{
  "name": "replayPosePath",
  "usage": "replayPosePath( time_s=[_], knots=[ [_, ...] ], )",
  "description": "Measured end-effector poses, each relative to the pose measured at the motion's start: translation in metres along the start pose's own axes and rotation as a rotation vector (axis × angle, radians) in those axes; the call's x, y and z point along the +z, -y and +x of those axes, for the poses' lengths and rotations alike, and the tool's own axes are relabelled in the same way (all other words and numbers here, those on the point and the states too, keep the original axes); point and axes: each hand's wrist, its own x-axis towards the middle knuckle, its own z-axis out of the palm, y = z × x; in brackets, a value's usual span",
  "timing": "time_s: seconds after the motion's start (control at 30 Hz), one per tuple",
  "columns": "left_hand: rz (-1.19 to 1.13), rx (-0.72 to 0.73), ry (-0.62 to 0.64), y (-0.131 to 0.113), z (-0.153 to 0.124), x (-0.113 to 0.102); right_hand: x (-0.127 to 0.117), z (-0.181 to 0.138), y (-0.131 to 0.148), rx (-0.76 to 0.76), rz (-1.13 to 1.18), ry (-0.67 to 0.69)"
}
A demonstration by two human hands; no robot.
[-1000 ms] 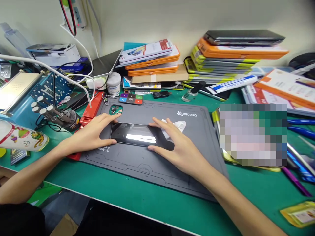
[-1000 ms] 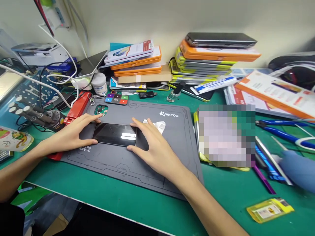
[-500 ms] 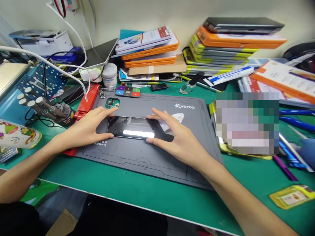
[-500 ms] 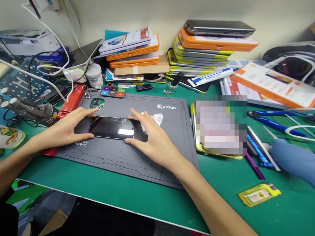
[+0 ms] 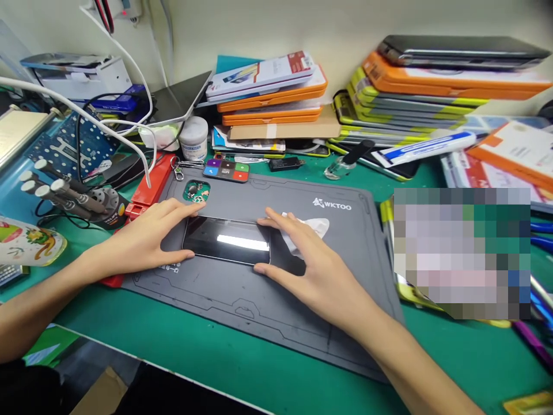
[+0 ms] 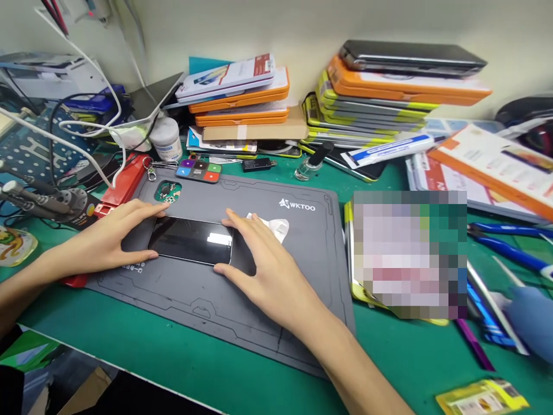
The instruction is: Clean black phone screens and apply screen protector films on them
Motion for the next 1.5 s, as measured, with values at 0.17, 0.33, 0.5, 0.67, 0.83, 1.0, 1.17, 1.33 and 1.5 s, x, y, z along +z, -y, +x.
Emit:
replayPosePath(
  time_s=[0.17,0.33,0.5,0.67,0.83,1.0,1.17,1.33,1.5],
  knots=[
    [-0.005,0.014,-0.006,-0.001,0.0,0.0,-0.001,0.0,0.0,0.003,-0.017,0.001],
    [-0.019,0.026,-0.016,-0.001,0.0,0.001,0.0,0.0,0.0,0.003,0.009,-0.019],
    [-0.058,0.03,-0.037,-0.001,0.0,0.003,0.001,0.0,-0.001,-0.005,-0.008,-0.023],
    [-0.126,0.003,-0.055,0.001,-0.001,0.003,0.005,0.001,-0.005,-0.029,-0.021,-0.051],
    [-0.172,-0.031,-0.075,0.001,-0.001,0.003,0.007,0.001,-0.006,-0.051,0.003,-0.049],
    [-0.172,-0.006,-0.05,0.004,-0.003,-0.004,0.005,0.002,-0.004,-0.052,0.013,-0.063],
    [-0.284,0.024,0.035,0.017,-0.004,-0.013,0.003,0.004,-0.001,-0.044,0.011,-0.042],
    [-0.049,0.069,-0.288,0.017,-0.004,-0.002,0.005,0.004,-0.004,-0.048,0.023,-0.061],
    [0.202,0.155,-0.335,0.014,-0.007,0.005,0.008,0.004,-0.005,-0.048,0.033,-0.071]
  ],
)
